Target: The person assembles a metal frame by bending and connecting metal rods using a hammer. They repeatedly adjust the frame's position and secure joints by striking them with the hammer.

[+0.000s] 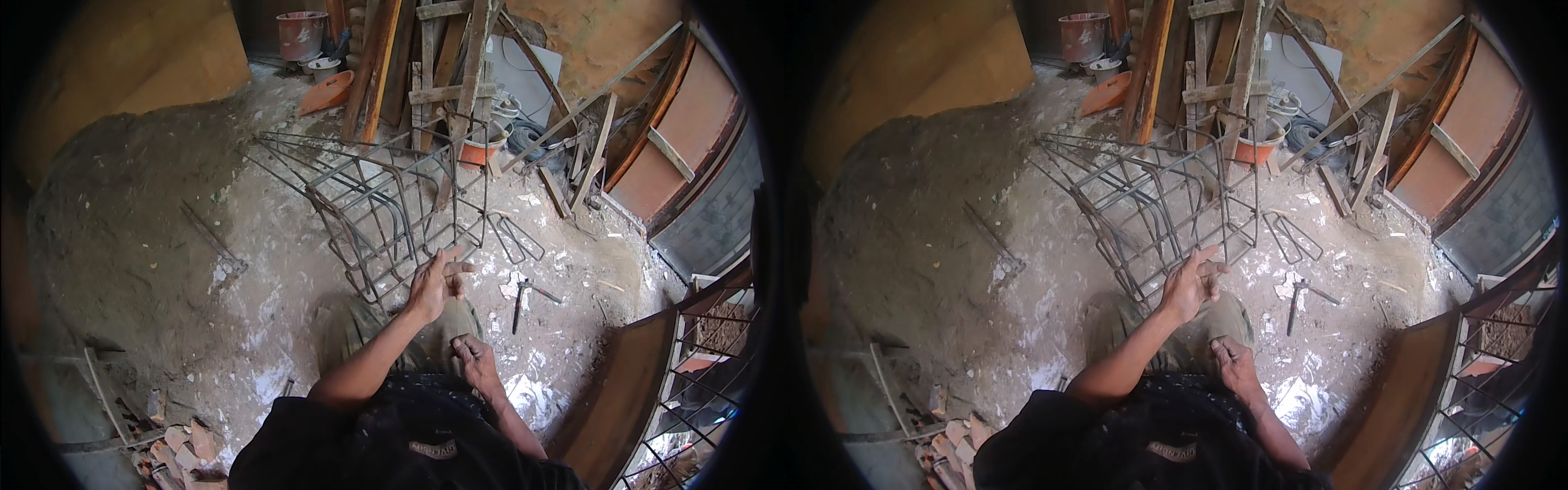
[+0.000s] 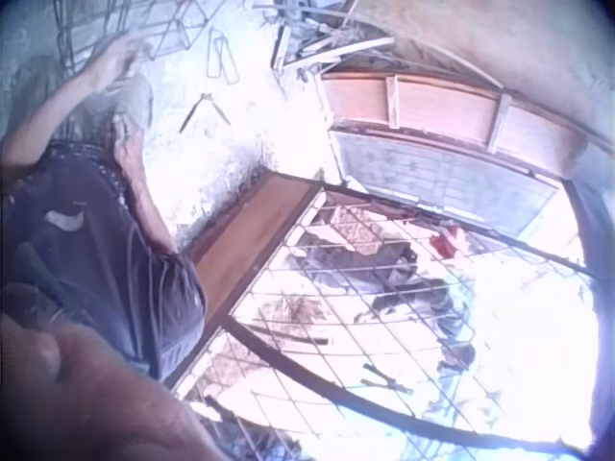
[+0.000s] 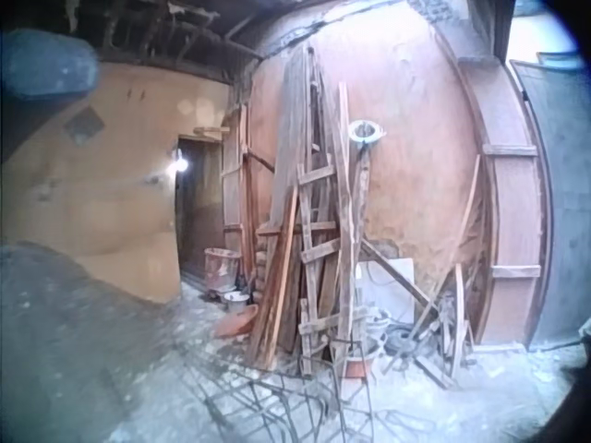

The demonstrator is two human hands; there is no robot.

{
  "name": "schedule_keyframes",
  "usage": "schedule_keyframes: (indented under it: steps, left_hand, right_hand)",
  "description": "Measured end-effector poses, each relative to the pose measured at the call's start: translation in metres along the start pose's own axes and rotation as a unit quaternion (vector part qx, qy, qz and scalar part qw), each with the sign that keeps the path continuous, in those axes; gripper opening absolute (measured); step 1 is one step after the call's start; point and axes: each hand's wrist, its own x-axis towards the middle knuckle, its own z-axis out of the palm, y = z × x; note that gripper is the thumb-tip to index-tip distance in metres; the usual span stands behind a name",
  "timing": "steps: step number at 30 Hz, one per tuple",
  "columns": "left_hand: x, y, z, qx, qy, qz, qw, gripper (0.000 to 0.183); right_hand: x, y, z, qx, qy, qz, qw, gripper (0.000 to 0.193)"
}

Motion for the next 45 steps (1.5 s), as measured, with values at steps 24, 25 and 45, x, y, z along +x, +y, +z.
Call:
schedule_keyframes:
  steps: [24, 25, 45]
  left_hand:
    - [0.096, 0.039, 0.024, -0.086, 0.201, 0.31, 0.925, 0.035]
    - [0.097, 0.045, 0.029, -0.064, 0.203, 0.328, 0.92, 0.034]
    - [0.091, 0.016, -0.008, 0.277, 0.109, 0.304, 0.905, 0.039]
  right_hand:
    - [-0.023, 0.054, -0.011, -0.032, 0.011, 0.024, 0.999, 0.017]
    - [-0.019, 0.047, -0.008, 0.015, 0.019, 0.011, 1.0, 0.019]
    - [-0.029, 0.034, -0.034, -0.011, 0.081, 0.011, 0.997, 0.028]
